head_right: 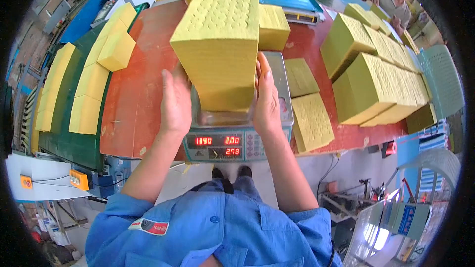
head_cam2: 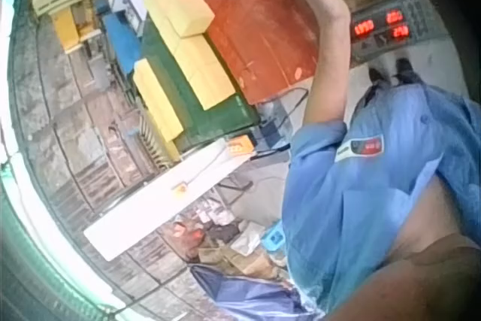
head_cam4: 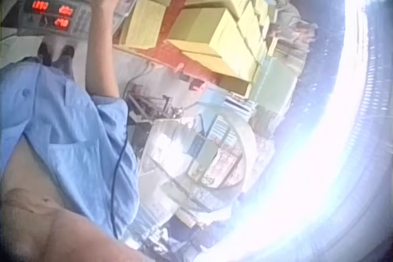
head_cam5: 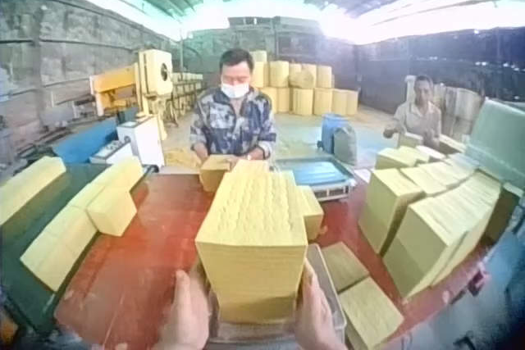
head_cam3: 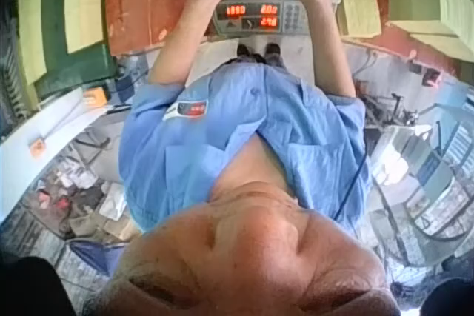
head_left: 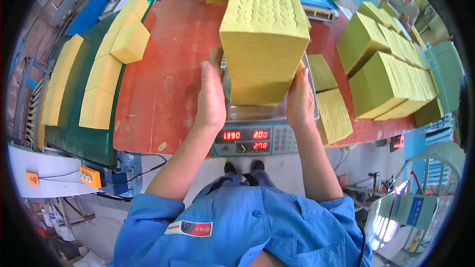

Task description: Weighing stacks of yellow blocks on a digital scale and stacking them.

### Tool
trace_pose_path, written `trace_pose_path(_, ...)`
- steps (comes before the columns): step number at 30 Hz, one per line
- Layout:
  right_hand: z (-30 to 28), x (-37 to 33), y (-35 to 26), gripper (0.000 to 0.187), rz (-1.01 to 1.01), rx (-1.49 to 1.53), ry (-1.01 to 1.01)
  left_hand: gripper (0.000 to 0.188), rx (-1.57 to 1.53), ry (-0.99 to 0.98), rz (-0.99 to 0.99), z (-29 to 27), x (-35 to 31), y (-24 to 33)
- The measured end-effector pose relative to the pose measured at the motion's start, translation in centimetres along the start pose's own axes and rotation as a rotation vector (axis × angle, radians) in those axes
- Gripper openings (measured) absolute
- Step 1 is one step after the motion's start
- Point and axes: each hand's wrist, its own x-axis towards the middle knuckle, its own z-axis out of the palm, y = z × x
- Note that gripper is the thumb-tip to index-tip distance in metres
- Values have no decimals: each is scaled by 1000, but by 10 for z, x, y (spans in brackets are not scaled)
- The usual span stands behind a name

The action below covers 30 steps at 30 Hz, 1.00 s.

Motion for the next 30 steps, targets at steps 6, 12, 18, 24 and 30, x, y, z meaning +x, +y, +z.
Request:
trace_pose_path(6,3,-29,-8,67,-9,-260,77,75,89,63,46,-7,-35,7)
trace_pose_path(12,4,-68,-10,71,-66,-243,114,73,78,26,110,-31,-69,10)
trace_pose_path(18,-2,-126,-22,66,-82,-195,201,65,224,63,117,-54,-118,19)
trace_pose_path(24,0,-149,-18,63,-28,-127,223,66,212,59,18,-53,-134,13)
trace_pose_path(30,-1,-151,-22,60,-39,-143,207,67,213,5,26,-49,-134,10)
